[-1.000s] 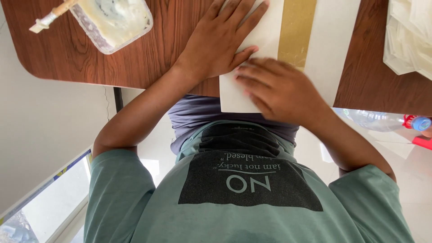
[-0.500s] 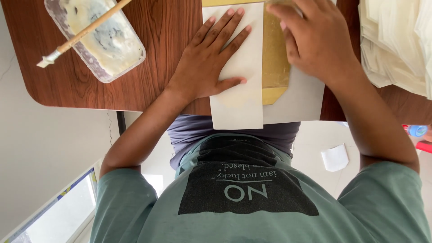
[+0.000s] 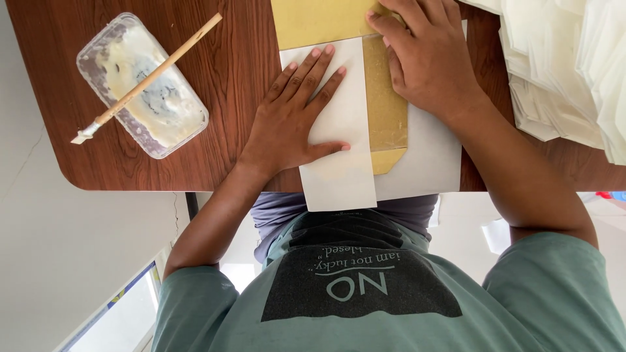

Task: Folding paper and applying glue with a brush to assemble a bag.

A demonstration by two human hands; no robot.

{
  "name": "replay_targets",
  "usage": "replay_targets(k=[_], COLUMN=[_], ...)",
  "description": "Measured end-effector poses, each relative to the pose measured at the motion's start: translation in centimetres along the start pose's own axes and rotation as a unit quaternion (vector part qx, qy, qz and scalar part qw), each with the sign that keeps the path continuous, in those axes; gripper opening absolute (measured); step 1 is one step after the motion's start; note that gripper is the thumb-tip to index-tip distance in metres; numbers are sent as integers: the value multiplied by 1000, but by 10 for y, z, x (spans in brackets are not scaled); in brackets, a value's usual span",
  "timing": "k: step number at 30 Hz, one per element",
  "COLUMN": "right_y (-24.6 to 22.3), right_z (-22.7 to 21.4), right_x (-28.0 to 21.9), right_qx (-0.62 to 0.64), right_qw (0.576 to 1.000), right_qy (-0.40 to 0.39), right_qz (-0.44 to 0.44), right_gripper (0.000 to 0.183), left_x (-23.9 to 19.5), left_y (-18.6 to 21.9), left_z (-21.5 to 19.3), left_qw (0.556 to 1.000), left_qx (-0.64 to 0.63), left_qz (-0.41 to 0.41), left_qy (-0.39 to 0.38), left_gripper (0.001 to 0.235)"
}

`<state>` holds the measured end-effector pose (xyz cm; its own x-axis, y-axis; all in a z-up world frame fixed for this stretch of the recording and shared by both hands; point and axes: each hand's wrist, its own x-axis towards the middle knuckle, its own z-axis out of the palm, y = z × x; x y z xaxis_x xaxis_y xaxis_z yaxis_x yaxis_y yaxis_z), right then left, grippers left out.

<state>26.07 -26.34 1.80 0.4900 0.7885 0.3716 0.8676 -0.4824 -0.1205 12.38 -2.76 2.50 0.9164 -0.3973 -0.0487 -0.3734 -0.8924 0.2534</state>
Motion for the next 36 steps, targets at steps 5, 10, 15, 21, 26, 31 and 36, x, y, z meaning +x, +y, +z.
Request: replay_targets(k=[5, 10, 15, 21, 26, 31, 36], right_y=[3, 11, 10, -17, -39, -67, -72], right_z=[-1, 2, -8, -63, -73, -69, -63], right_x=[-1, -6, -6, -12, -56, -73, -76], right_qx=[-2, -12, 20, 36, -151, -47, 44], right_qw=[1000, 999, 999, 988, 945, 924, 933], right_qy=[-6, 6, -37, -130, -170, -98, -9], right_qz=[-6, -39, -26, 77, 234, 366, 357], right_gripper=[49, 57, 53, 39, 50, 42, 34], left_x=[1, 2, 1, 2, 10, 31, 37], left_y=[0, 0, 0, 0, 3, 23, 27], left_z=[-2, -2, -4, -6, -3, -20, -14], left_qw=[1000, 1000, 1000, 1000, 995, 985, 981], left_qx=[3, 8, 14, 13, 94, 126, 102], left_qz=[-2, 3, 8, 25, 43, 48, 124], left_qy=[-6, -15, -12, -3, -4, -111, -107], left_gripper=[100, 100, 100, 100, 107, 100, 86])
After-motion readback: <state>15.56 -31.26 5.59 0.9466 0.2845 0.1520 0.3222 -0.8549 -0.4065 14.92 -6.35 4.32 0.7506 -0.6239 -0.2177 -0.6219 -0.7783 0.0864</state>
